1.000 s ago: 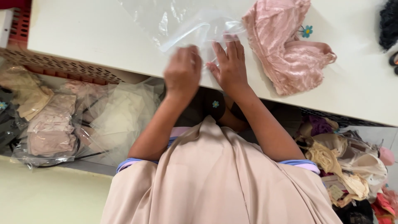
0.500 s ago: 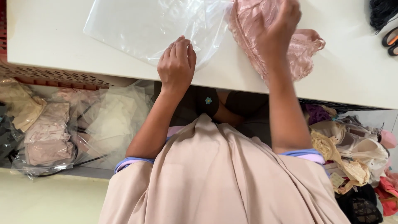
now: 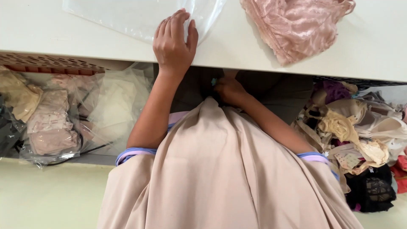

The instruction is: The person picks up pink and tan bras from a pile, folds them, and places them into clear plastic bags.

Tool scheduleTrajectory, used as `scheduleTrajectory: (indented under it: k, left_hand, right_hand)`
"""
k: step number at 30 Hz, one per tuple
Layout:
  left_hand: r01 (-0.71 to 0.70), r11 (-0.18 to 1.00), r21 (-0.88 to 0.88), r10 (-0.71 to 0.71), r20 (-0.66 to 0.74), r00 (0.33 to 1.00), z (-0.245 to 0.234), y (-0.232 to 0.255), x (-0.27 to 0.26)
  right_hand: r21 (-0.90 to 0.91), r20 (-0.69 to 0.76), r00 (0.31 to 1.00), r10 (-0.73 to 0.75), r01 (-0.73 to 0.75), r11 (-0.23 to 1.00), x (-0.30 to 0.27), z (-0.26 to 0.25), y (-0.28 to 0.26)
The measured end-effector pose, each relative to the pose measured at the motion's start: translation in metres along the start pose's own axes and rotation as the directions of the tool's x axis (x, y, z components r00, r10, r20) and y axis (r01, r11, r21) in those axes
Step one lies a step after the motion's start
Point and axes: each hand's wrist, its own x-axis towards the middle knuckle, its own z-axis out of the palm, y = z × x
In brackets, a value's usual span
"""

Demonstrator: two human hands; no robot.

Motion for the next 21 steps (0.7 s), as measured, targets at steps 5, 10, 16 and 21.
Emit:
scheduleTrajectory:
  k: [5, 10, 16, 21]
  left_hand:
    - [0.036, 0.999, -0.029, -0.036, 0.014, 0.999, 0.0, -0.001, -0.003]
    - [0.022, 0.999, -0.034, -0.021, 0.019, 1.0, -0.002, 0.0, -0.001]
    - [0.034, 0.997, -0.063, -0.031, 0.043, 0.999, -0.005, 0.002, 0.001]
    - [0.064, 0.995, -0.075, -0.06, 0.06, 0.996, -0.007, 0.003, 0.001]
  right_hand:
    - [-0.025, 0.345, 0.804, 0.485, -0.509, 0.861, 0.025, -0.05, -0.007]
    - [-0.056, 0.493, 0.617, 0.613, -0.681, 0.73, 0.056, -0.119, -0.054]
    - [0.317, 0.614, 0.757, 0.222, -0.495, 0.809, 0.034, -0.147, -0.05]
    - [0.536, -0.048, 0.941, 0.334, -0.258, 0.804, 0.053, -0.229, 0.016]
